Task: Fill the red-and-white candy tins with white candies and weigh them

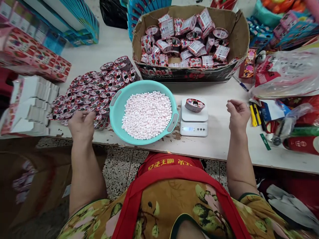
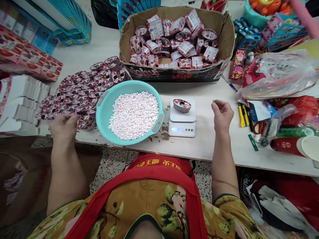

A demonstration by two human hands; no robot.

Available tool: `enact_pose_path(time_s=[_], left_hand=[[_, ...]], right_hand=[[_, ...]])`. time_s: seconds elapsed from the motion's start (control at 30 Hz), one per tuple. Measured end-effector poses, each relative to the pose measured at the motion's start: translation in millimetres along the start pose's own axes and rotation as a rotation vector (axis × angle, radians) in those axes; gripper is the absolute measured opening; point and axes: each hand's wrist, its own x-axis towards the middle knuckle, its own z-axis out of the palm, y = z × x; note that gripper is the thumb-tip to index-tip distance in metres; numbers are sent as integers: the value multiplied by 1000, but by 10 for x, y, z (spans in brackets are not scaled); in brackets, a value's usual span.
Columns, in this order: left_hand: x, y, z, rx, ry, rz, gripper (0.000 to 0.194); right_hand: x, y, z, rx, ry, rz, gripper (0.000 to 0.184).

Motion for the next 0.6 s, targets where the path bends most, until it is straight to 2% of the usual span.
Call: enact_pose_path(time_s=[0.1,0.27,0.37,0.43,0.47,0.57,0.6], left_hand=[[-89,378,177,-218,68,202,10],[-209,940,698,-153,-264,428,11],[-293,1324,987,-145,-341,666,9],[-423,1681,1227,-182,-367,859,13],[-513,1885,1369,-187,-412,964,21],[-810,2507,1829,44,-644,1319,62],[-893,2686,1957,154,-701,1384,64]], right_hand=[[-18,9,-15,-13,-5,15,40],[-59,-42,7,-9,-63,24,41],[9,-99,-3,-8,-55,28,42],[174,-184,45,-38,-39,-30,41],[302,-246,103,-67,-31,-81,40],[850,-484,425,-214,-23,-289,34],[1074,-562,568,-287,-40,-354,32]])
